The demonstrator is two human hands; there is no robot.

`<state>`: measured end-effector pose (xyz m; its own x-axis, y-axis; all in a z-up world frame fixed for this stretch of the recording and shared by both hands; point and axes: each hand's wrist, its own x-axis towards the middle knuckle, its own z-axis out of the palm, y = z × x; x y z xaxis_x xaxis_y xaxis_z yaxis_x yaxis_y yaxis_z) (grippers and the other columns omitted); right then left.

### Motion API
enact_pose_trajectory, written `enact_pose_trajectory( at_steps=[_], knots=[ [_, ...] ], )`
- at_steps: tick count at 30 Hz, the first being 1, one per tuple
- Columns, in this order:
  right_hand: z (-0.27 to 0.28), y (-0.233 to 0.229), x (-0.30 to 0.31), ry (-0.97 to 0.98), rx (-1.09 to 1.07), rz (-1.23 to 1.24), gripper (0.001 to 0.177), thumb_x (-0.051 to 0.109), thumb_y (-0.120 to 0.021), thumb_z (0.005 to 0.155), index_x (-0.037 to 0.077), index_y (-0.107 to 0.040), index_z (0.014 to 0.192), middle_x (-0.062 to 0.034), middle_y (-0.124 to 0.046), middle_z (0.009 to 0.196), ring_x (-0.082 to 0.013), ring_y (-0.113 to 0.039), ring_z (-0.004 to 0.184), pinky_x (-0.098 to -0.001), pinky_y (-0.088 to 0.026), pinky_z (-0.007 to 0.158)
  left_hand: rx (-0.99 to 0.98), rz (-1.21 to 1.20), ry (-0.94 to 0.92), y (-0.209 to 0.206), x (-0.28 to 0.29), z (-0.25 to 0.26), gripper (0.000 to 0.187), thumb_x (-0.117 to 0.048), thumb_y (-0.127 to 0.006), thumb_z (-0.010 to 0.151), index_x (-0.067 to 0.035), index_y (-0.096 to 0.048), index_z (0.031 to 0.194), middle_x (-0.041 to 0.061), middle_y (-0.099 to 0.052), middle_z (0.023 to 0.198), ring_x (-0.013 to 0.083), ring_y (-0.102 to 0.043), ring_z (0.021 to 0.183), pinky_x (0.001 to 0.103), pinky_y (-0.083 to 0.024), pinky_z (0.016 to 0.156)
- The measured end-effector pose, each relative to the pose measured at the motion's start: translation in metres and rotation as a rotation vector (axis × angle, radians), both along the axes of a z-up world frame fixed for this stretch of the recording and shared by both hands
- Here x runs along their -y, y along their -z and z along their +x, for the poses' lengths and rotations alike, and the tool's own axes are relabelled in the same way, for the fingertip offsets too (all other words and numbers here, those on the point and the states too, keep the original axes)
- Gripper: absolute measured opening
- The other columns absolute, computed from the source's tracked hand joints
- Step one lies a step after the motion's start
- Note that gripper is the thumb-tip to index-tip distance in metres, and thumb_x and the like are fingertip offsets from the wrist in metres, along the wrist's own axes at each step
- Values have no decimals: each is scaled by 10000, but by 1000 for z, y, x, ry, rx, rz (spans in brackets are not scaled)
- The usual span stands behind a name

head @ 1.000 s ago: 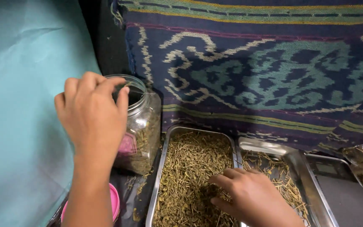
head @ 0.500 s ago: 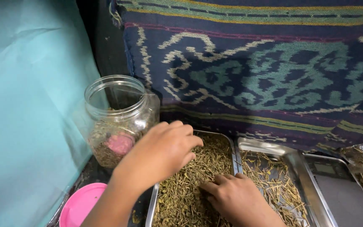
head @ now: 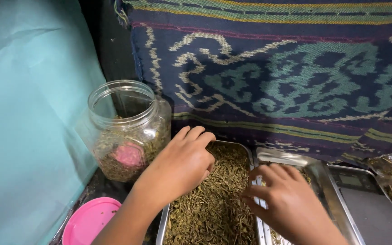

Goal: Manually sorting dried tea leaves by picking out stems and twigs and placing them in a separate tray.

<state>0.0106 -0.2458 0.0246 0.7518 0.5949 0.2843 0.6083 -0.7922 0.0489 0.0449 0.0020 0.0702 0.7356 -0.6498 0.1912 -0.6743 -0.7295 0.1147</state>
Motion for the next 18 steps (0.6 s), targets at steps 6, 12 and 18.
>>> enact_pose_trajectory(
  at_steps=[6,12,18],
  knots=[
    [5,-25,36,266,-48,-82,195,477,-730,790,392,-850,917,98,-711,1204,-197,-648,1125,-531,-392,1143,-91,2,11,-5,4,-1,228,-78,-739,835,-80,-771,609,245,-408,1531,462,-243,1488,623,-93,1239],
    [6,-41,71,529,14,-190,313,495,-677,797,398,-779,1076,127,-741,1185,-145,-715,1067,-428,-486,1138,-105,29,12,-6,5,-1,149,-95,-790,811,-91,-803,663,238,-394,1546,460,-233,1493,669,-72,1228],
    [11,-27,45,471,-164,-173,436,556,-725,785,435,-719,1204,133,-677,1286,-189,-626,1195,-461,-422,1138,-165,52,-9,-3,7,1,143,-87,-785,822,-83,-799,679,225,-417,1530,438,-254,1491,641,-78,1244]
  ],
)
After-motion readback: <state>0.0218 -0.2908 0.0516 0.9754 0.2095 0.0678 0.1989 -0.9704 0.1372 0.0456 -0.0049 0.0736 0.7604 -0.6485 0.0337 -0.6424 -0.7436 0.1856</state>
